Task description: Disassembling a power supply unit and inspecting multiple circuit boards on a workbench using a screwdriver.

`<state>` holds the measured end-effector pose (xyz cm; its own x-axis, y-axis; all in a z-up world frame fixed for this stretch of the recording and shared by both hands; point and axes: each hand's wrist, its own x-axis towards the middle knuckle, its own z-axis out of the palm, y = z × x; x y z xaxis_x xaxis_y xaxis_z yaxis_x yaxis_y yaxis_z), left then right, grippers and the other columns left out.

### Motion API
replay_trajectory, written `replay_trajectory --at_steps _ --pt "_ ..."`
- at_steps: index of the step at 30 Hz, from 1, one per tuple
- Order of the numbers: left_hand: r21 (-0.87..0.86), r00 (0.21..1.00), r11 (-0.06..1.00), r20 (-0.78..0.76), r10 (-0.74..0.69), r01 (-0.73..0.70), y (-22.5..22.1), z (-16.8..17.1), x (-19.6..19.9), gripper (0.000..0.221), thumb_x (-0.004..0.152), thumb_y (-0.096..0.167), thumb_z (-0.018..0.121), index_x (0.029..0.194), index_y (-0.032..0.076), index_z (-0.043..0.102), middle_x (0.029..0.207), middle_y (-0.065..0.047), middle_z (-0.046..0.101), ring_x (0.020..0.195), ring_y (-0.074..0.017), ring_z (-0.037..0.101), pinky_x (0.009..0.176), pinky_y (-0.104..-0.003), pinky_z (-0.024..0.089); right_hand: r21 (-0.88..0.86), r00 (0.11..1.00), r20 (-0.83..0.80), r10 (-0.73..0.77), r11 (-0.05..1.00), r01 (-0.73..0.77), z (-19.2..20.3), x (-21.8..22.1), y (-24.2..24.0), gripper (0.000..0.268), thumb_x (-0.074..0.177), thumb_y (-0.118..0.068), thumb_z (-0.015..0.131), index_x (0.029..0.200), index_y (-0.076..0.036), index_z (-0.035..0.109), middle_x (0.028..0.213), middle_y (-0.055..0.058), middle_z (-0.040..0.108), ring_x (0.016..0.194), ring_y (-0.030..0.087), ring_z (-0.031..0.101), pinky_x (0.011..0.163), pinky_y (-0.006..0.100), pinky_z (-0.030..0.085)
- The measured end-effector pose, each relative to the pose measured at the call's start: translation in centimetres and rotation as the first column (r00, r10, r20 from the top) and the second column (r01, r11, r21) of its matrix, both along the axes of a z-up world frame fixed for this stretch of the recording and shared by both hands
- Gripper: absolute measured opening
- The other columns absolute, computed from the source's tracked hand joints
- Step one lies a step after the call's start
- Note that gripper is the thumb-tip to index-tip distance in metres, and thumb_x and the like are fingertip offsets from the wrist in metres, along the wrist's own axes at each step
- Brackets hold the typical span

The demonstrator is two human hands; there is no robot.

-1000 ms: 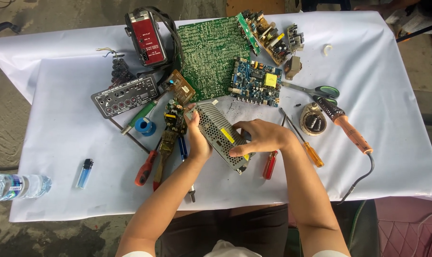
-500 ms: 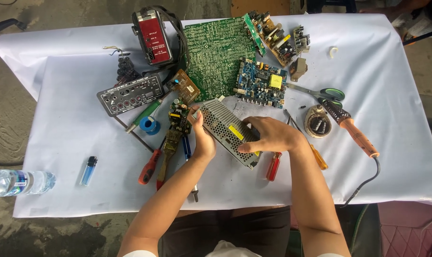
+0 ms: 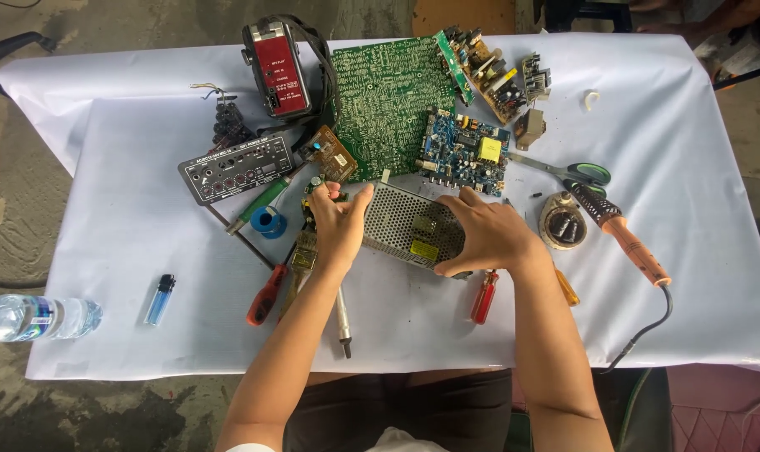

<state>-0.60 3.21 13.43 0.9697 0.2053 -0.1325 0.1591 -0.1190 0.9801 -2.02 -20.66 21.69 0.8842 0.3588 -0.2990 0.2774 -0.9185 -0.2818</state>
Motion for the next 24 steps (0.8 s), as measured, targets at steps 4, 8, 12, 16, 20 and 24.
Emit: replay_trajectory --at_steps 4,8,12,16,20,24 --pt "0.146 1.000 0.989 0.012 -0.029 0.026 0.4 -0.6 0.0 0.065 0.088 0.056 0.072 0.120 0.009 0.041 0.119 -0.011 0.037 0.105 -0.0285 0.063 0.086 -0.044 0.052 -0.015 1.000 0.026 0.019 1.000 -0.018 -1.7 0.7 -0.8 0.119 0.044 -0.065 0.086 0.148 -0.017 0.054 0.121 0.010 0.061 0.079 0.038 0.076 0.067 0.044 0.059" --pt "0.251 0.992 0.968 0.110 -0.057 0.028 0.7 -0.4 -0.1 0.044 0.096 0.046 0.060 0.115 0.010 0.044 0.112 -0.010 0.041 0.096 -0.0341 0.068 0.080 -0.046 0.056 0.058 1.000 -0.020 0.022 0.998 -0.021 -1.1 0.9 -0.8 0.113 0.048 -0.049 0.090 0.149 -0.014 0.054 0.124 0.013 0.058 0.077 0.037 0.074 0.067 0.043 0.058" --pt "0.365 0.953 0.931 0.285 -0.104 -0.007 0.9 0.2 0.0 0.014 0.107 0.022 0.038 0.111 0.011 0.047 0.102 -0.008 0.043 0.081 -0.0296 0.074 0.069 -0.044 0.061 0.148 0.998 -0.065 0.010 0.989 0.000 -1.0 1.2 -1.3 0.111 0.054 -0.043 0.095 0.152 -0.014 0.053 0.130 0.014 0.057 0.074 0.035 0.073 0.070 0.044 0.057" --pt "0.454 0.960 0.889 0.217 -0.177 0.061 1.3 -0.6 0.5 0.015 0.105 0.022 0.039 0.113 0.012 0.047 0.108 -0.011 0.044 0.097 -0.0426 0.069 0.071 -0.050 0.062 0.186 0.999 -0.027 -0.047 0.981 0.051 -0.4 1.1 -1.5 0.127 0.047 -0.062 0.098 0.155 -0.015 0.049 0.130 0.015 0.055 0.087 0.039 0.072 0.070 0.047 0.058" --pt "0.582 0.902 0.785 0.192 -0.388 0.214 1.4 -1.6 1.1 0.029 0.106 0.027 0.041 0.125 0.008 0.054 0.103 -0.011 0.048 0.094 -0.0316 0.065 0.074 -0.040 0.056 0.229 0.998 -0.006 -0.061 0.971 0.061 -0.4 1.2 -1.4 0.110 0.058 -0.059 0.096 0.150 -0.015 0.055 0.124 0.013 0.058 0.084 0.032 0.070 0.070 0.045 0.057" --pt "0.609 0.860 0.753 0.219 -0.462 0.249 1.6 -2.8 1.7 0.038 0.100 0.026 0.052 0.132 0.006 0.055 0.102 -0.014 0.052 0.091 -0.0342 0.063 0.073 -0.044 0.054 0.234 0.999 -0.018 -0.035 0.971 0.038 -1.2 1.2 -1.1 0.103 0.063 -0.055 0.095 0.151 -0.017 0.055 0.122 0.012 0.058 0.083 0.030 0.067 0.071 0.045 0.056"
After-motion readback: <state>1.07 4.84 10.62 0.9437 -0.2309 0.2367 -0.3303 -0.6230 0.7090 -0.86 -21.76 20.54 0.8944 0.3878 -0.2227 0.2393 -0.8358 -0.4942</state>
